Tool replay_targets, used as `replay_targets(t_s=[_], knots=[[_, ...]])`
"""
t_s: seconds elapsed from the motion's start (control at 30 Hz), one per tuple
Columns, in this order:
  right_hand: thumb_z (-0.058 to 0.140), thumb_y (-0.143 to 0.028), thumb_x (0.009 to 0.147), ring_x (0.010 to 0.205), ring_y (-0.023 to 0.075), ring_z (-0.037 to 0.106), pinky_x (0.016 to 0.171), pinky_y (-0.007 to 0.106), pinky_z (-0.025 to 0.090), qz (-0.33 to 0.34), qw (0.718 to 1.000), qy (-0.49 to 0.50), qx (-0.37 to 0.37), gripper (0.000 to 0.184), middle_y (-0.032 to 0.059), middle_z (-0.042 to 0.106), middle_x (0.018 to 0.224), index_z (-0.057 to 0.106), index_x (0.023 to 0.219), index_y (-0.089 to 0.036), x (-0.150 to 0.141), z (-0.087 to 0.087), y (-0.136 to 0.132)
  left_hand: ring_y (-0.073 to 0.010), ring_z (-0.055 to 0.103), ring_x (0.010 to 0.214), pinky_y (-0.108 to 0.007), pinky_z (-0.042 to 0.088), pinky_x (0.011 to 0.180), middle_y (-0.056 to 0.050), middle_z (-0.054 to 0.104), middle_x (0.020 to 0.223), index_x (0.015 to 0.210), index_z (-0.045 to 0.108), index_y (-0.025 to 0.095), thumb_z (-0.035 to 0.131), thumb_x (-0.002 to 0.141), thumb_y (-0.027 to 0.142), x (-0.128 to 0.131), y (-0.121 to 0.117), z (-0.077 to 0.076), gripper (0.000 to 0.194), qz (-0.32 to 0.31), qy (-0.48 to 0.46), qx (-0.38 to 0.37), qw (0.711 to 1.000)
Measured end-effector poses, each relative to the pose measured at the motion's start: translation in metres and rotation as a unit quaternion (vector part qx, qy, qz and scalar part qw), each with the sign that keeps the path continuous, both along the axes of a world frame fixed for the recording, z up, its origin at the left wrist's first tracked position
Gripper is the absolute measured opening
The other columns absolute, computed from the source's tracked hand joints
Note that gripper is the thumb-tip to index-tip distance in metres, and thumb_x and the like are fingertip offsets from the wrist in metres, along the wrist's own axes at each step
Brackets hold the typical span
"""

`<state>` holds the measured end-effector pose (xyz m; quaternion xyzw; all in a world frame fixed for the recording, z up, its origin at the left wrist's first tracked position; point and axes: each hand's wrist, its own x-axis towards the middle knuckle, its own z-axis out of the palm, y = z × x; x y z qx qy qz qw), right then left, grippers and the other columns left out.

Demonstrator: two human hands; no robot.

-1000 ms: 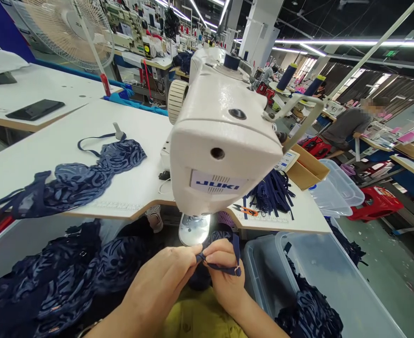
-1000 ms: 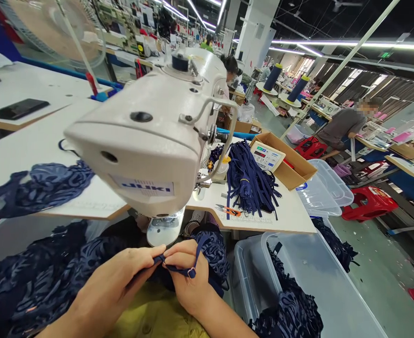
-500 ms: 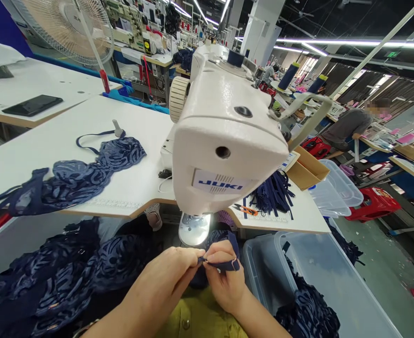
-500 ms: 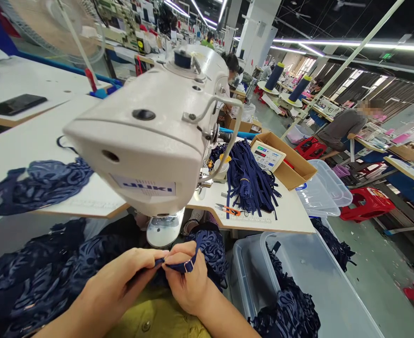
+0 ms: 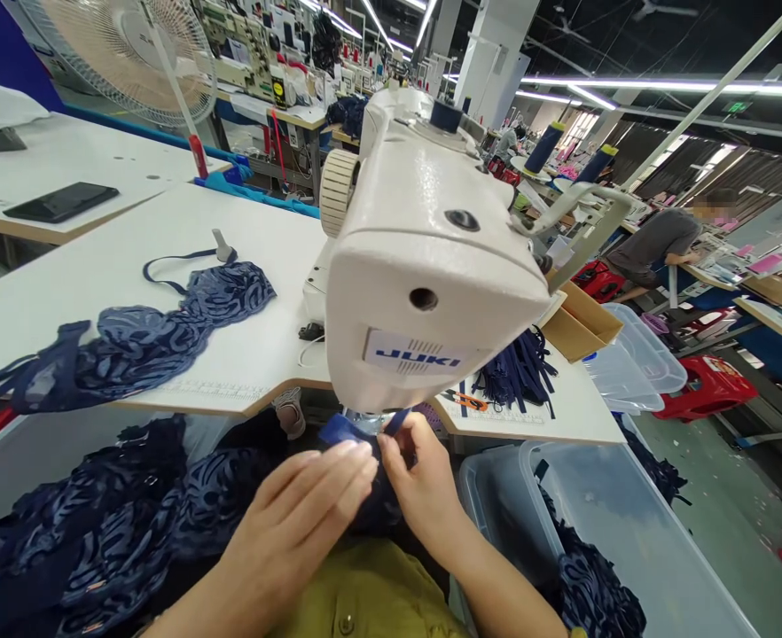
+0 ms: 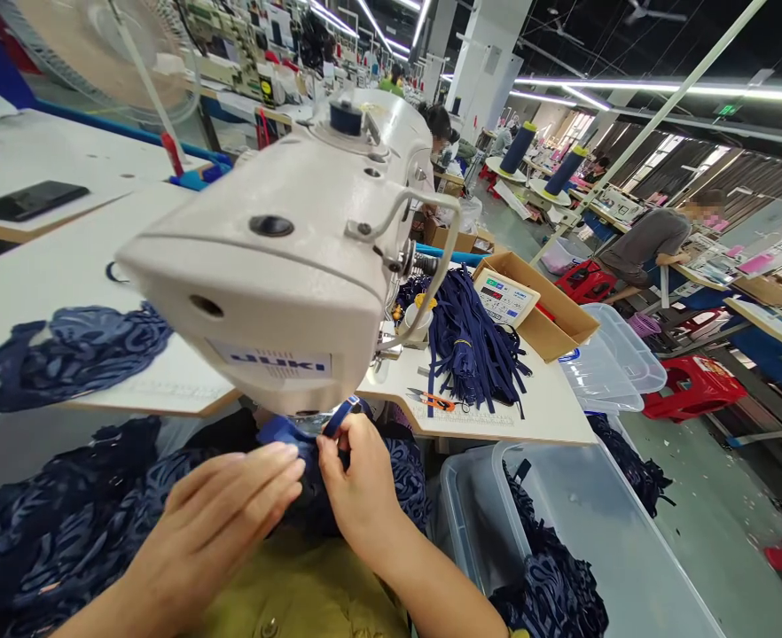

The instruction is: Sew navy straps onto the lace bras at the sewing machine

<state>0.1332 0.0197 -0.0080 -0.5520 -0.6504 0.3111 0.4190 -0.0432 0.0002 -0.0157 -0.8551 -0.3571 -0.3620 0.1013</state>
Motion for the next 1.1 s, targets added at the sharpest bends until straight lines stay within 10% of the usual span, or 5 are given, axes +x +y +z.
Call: replay_targets(t_s=[0.4, 1.1], knots=[[0.055, -0.025, 0.084, 0.067, 0.0128, 0.049, 0.06, 0.023, 0.046, 0.058, 0.968, 0.223, -0.104, 0.012, -0.0035, 0.046, 0.074, 0.046, 0.091, -0.024, 0.005, -0.013, 0.023, -0.0168, 0.055, 0.123, -0.027, 0.037, 0.1, -0.003, 0.061, 0.131, 0.138, 0.045, 0.022, 0.046, 0.09, 0.012, -0.005, 0.018, -0.023, 0.048, -0.053, 0.088, -0.053, 0.993], [0.058, -0.028, 0.082, 0.092, 0.0173, 0.059, 0.08, 0.03, 0.05, 0.073, 0.94, 0.317, -0.104, 0.016, 0.0019, 0.061, 0.095, 0.049, 0.095, -0.024, 0.002, -0.015, 0.024, -0.0177, 0.063, 0.112, -0.031, 0.031, 0.098, -0.003, 0.067, 0.124, 0.132, 0.049, 0.024, 0.056, 0.087, 0.018, -0.001, 0.019, -0.01, 0.046, -0.029, 0.059, -0.054, 0.996]])
